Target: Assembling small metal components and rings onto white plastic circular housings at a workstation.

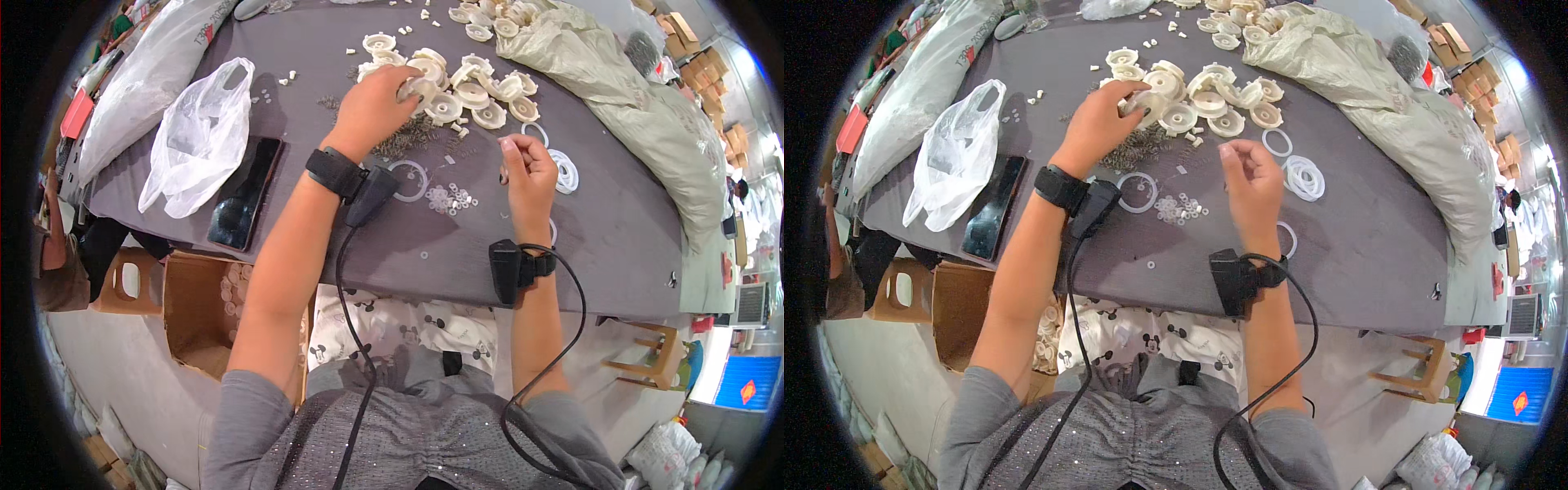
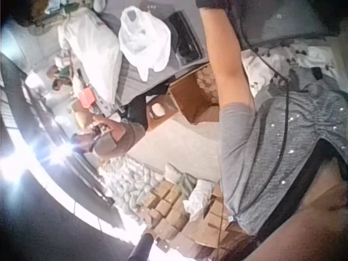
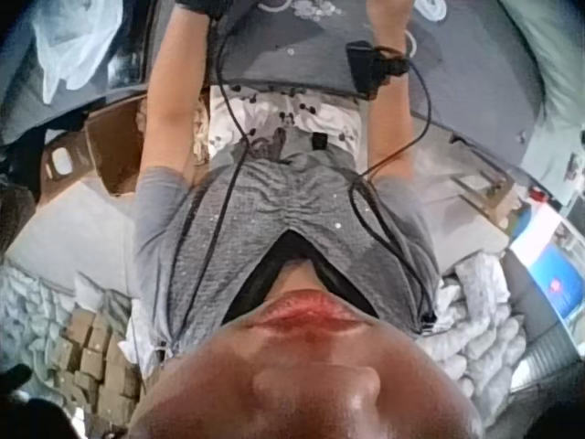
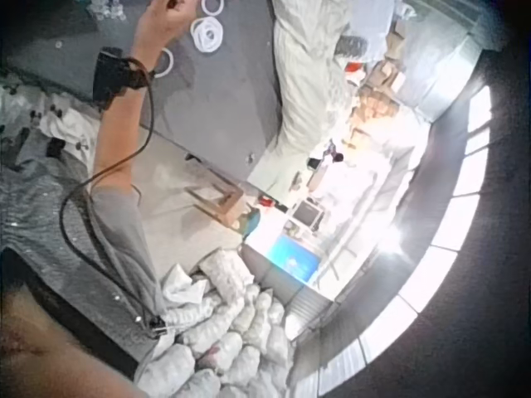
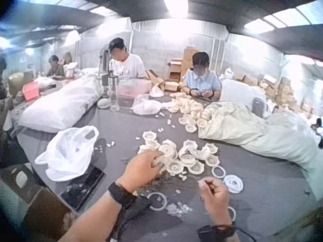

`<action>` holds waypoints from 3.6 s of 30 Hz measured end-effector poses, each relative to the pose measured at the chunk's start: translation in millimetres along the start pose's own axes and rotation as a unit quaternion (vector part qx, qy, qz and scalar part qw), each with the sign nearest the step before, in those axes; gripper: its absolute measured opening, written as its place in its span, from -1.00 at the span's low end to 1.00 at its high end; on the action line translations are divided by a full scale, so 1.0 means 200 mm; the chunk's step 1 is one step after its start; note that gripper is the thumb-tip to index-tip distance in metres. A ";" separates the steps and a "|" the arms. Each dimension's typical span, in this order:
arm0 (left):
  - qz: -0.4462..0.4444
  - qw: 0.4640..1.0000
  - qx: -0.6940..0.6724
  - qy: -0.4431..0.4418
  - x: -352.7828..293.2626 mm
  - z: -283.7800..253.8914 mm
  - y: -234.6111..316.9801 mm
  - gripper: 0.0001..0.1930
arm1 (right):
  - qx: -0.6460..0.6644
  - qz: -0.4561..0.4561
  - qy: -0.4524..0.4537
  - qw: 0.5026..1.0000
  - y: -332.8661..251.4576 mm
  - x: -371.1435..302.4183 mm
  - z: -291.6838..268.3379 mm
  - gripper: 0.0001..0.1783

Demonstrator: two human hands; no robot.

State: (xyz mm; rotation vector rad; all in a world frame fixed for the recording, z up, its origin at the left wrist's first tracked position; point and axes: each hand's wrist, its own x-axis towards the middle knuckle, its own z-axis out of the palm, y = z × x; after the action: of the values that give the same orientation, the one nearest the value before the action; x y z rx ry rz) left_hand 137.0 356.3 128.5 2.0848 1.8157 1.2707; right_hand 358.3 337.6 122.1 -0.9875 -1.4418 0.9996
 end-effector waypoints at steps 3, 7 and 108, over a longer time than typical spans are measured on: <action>0.013 1.000 0.006 0.006 0.01 0.01 -0.03 -0.69 | -0.010 -0.010 -0.003 1.000 -0.01 0.00 0.00 -0.84; 0.019 1.000 0.009 0.008 0.00 0.02 -0.02 -0.69 | -0.020 -0.010 -0.013 1.000 -0.02 -0.01 -0.01 -0.84; -0.094 0.936 -0.339 -0.002 -0.41 -0.12 0.10 -0.81 | 0.046 -0.048 -0.219 0.974 0.02 0.08 0.23 -0.75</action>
State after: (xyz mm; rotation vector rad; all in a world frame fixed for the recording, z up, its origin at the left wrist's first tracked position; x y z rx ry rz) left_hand 142.2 270.7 113.1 1.4959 1.2631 1.5427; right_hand 311.0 351.2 119.9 -0.6449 -1.7651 1.2529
